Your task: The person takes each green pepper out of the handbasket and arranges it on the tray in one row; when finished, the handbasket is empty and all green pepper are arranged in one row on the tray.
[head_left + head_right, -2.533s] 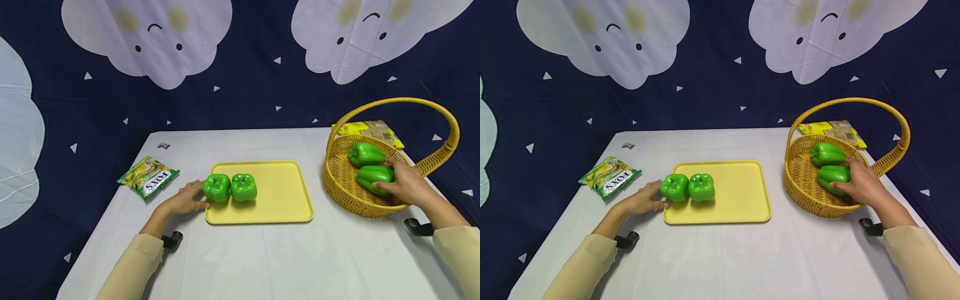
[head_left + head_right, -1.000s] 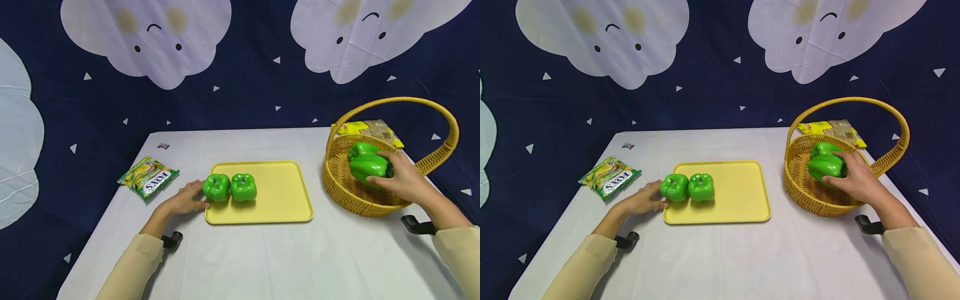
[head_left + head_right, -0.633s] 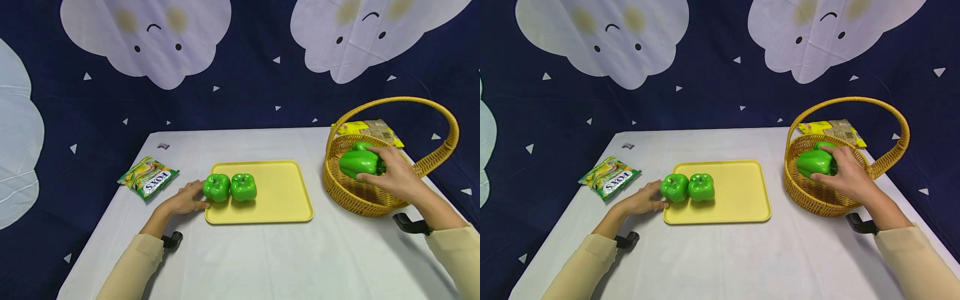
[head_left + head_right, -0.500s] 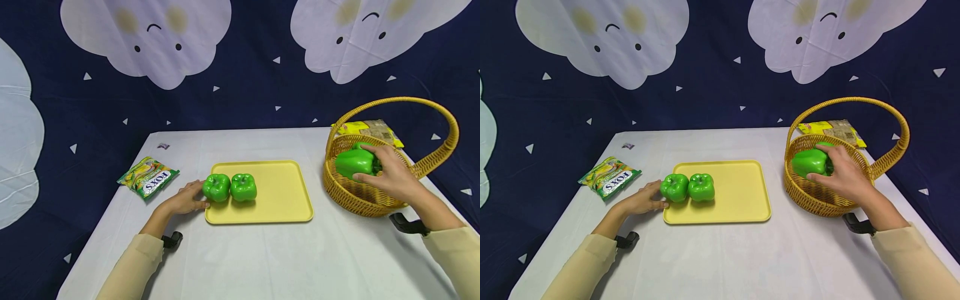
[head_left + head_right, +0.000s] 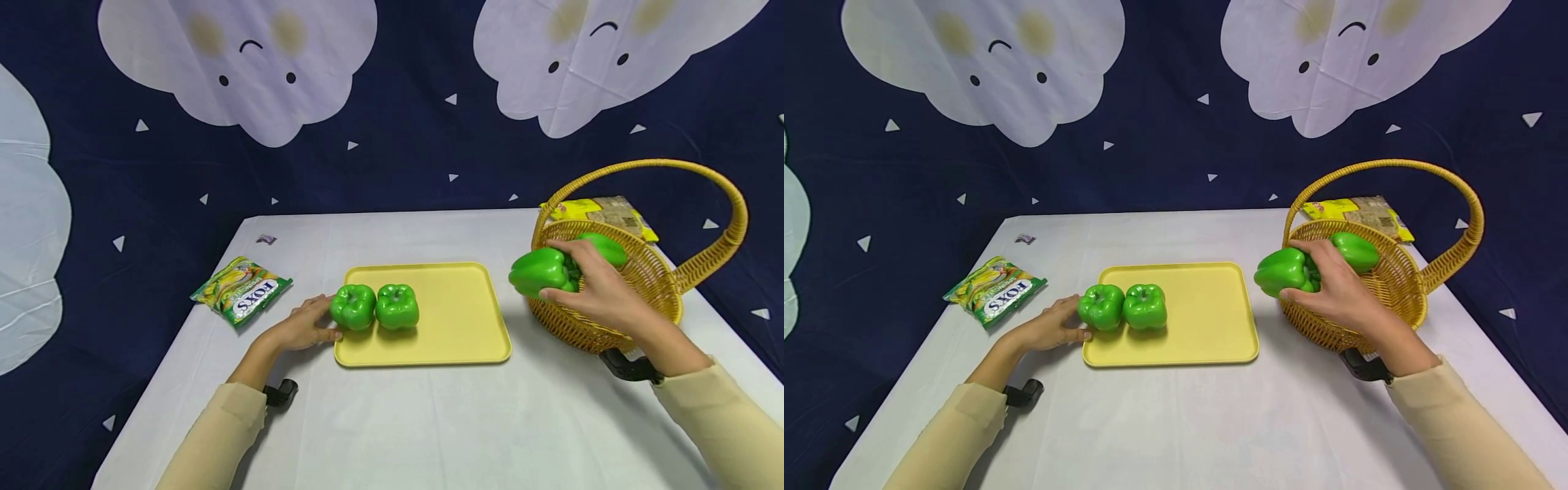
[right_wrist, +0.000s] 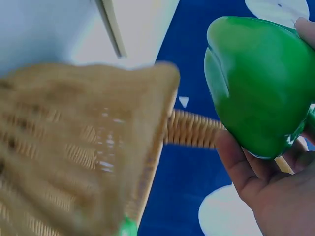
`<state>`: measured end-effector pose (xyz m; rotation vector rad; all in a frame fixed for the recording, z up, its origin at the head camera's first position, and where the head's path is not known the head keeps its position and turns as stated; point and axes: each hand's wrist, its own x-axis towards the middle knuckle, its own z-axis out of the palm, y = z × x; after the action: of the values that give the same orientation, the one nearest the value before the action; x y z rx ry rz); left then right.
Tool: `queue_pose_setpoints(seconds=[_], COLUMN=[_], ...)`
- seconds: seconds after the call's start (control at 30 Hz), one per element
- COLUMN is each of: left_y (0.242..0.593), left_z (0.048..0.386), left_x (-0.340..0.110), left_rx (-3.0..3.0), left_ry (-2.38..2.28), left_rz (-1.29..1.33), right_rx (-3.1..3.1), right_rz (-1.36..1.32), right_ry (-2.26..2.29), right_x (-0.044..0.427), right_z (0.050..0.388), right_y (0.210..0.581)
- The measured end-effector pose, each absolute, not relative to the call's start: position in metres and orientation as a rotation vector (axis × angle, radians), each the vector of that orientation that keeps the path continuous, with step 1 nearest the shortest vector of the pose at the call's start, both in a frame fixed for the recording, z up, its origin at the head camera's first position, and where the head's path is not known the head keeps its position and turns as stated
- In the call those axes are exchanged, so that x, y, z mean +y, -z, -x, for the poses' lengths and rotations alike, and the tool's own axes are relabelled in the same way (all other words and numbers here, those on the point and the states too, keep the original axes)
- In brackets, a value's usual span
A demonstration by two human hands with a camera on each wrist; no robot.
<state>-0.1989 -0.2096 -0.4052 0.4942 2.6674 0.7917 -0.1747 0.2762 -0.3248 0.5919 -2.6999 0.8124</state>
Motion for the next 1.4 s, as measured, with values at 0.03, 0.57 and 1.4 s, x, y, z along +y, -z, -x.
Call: queue_pose_setpoints(seconds=[0.03, 0.57, 1.4], left_y=[0.405, 0.405, 0.406], left_z=[0.199, 0.198, 0.199], left_x=[-0.210, -0.209, -0.209], left_rx=[2.667, 2.662, 2.663], left_ry=[-0.790, -0.787, -0.775], left_rz=[-0.496, -0.475, -0.468], right_rx=[-2.696, -2.813, -2.850], right_rz=[-0.607, -0.741, -0.883], right_ry=[-0.809, -0.909, -0.862], right_x=[0.273, 0.229, 0.170], right_z=[0.176, 0.192, 0.207], right_y=[0.326, 0.346, 0.369])
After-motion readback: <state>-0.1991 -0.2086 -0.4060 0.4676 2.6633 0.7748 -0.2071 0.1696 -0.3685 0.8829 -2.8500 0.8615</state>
